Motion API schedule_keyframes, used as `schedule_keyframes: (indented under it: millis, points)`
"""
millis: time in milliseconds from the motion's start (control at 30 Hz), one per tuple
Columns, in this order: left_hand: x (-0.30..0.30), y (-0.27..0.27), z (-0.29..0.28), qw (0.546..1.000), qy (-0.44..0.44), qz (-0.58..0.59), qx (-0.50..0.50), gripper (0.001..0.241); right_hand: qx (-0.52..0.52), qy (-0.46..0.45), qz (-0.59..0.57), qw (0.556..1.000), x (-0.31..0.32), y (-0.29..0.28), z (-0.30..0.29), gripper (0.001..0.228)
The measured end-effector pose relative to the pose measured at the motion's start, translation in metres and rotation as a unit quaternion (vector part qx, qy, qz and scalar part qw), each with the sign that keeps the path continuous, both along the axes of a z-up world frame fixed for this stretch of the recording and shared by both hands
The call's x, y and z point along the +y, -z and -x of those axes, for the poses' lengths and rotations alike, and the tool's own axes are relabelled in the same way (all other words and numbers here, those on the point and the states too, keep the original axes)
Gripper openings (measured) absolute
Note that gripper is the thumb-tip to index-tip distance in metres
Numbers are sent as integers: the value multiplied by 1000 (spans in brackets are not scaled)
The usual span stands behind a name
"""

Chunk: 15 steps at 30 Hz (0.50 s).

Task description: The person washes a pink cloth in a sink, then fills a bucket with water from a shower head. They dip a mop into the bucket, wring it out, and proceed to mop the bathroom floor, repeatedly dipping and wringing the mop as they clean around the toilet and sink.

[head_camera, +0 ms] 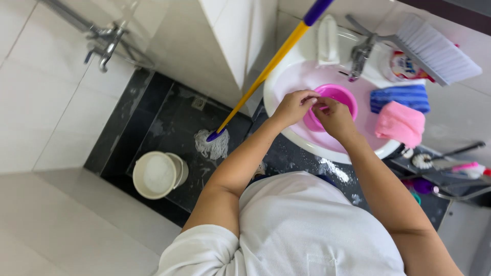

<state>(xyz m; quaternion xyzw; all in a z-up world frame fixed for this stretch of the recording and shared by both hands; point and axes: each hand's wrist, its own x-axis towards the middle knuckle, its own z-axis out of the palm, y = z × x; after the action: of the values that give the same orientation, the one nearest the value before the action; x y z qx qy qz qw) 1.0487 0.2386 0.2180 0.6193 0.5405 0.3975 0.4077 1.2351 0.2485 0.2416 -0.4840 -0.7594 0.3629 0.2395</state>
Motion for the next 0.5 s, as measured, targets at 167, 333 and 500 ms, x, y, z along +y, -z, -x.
schedule_keyframes:
  millis: [167, 333, 500]
  points:
    - [-32, 5, 39, 990, -135, 9, -25, 29, 185, -34, 127, 974, 74, 49, 38, 33]
    - [-86, 18, 57, 947, -298, -69, -97, 25, 341, -75, 286, 892, 151, 19, 112, 56]
    - [-175, 30, 46, 880, -434, -79, -174, 25, 317, -141, 278, 896, 128, 25, 168, 33]
